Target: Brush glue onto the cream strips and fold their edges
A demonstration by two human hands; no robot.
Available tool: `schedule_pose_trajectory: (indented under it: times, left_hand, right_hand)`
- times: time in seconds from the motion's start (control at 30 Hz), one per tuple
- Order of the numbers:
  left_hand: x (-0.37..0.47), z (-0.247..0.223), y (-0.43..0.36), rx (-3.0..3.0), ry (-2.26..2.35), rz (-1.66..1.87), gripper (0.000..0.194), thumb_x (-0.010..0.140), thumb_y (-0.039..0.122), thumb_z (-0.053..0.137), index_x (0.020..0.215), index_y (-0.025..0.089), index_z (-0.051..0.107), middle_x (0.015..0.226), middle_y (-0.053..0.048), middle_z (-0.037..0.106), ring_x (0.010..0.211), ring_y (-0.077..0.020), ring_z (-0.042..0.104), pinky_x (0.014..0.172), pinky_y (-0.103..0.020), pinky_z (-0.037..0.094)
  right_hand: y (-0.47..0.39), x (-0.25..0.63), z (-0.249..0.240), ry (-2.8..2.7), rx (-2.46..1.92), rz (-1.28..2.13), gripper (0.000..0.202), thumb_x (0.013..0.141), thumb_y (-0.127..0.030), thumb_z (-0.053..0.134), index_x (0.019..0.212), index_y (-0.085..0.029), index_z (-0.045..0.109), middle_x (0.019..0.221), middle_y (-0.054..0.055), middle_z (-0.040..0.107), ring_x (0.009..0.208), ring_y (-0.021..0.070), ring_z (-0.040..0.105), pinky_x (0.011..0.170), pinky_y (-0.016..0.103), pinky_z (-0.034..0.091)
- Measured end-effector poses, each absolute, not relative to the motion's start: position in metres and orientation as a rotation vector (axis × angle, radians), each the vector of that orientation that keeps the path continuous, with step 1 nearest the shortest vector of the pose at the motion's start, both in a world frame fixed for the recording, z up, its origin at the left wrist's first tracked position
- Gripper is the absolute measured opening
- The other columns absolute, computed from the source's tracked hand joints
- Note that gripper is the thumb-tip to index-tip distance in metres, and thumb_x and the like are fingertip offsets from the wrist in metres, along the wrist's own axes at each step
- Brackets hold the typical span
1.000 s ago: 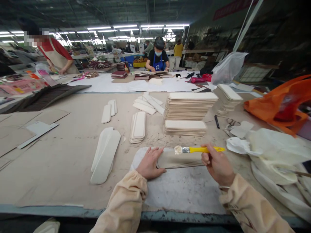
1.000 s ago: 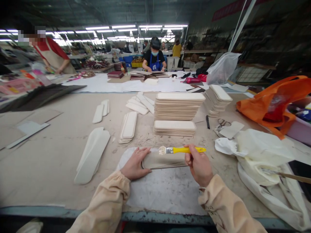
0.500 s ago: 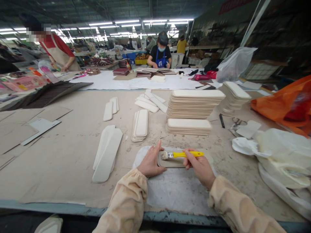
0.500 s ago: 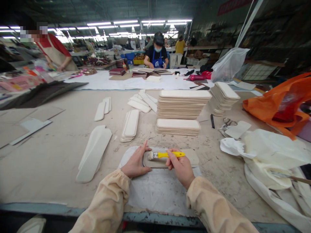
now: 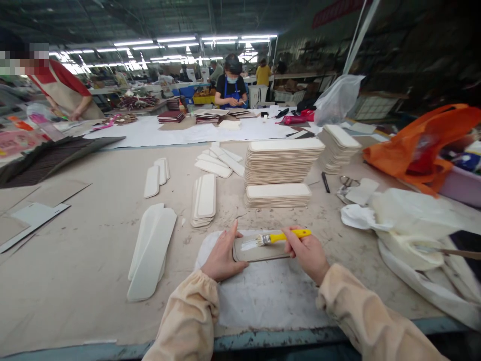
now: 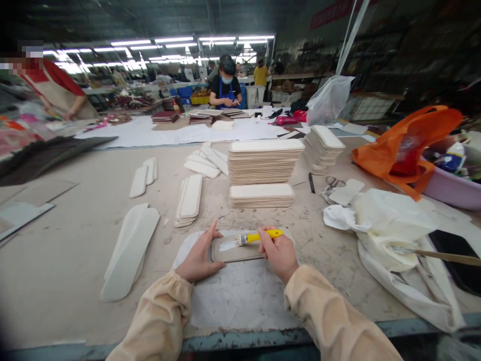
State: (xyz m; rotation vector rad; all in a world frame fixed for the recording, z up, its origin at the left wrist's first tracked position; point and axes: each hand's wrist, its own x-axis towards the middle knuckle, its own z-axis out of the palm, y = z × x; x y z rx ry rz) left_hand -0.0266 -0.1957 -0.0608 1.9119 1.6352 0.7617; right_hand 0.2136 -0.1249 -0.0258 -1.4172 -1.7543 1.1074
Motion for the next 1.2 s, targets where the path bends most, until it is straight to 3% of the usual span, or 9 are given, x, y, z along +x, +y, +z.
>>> schedule_pose_trajectory:
  times: [0.47,0.77,0.97,1.2]
  left_hand:
    - [-0.028,-0.064,-0.194,1.981,1.653,0.747,0.110,0.066,0.022,0.068,0.149,0.024,-0.003,0.127,-0.008,0.052,0.126,-0.0294,0.041,0.112,-0.051,0.025]
    - [-0.028,-0.064,-0.194,1.994,1.649,0.770,0.109,0.064,0.021,0.069,0.149,0.022,0.000,0.124,-0.008,0.053,0.121,-0.0281,0.045,0.109,-0.048,0.030]
    - [-0.027,-0.061,-0.195,1.975,1.625,0.760,0.112,0.063,0.022,0.069,0.150,0.023,-0.002,0.125,-0.009,0.052,0.121,-0.0293,0.045,0.109,-0.049,0.030]
    - [-0.026,-0.060,-0.194,1.979,1.637,0.751,0.114,0.061,0.022,0.071,0.150,0.023,0.000,0.123,-0.008,0.053,0.119,-0.0287,0.046,0.109,-0.050,0.029]
  right_hand:
    - [-0.098,0.285,-0.012,-1.782,-1.747,0.617,0.051,0.086,-0.050,0.041,0.045,-0.022,0.052,0.049,0.002,0.059,0.049,0.0157,0.055,0.057,0.029,0.038]
    - [-0.097,0.300,-0.002,-1.674,-1.752,0.527,0.032,0.084,-0.048,0.047,0.072,-0.021,0.061,0.047,0.000,0.058,0.050,0.0172,0.056,0.055,0.029,0.036]
    - [-0.123,0.250,-0.005,-1.557,-1.408,1.076,0.045,0.086,-0.056,0.047,0.057,-0.021,0.051,0.046,-0.003,0.049,0.044,0.0120,0.047,0.054,0.026,0.039]
    - [-0.148,0.188,-0.023,-1.517,-1.237,1.469,0.042,0.084,-0.060,0.050,0.075,-0.020,0.058,0.051,-0.003,0.056,0.043,0.0116,0.050,0.051,0.025,0.042]
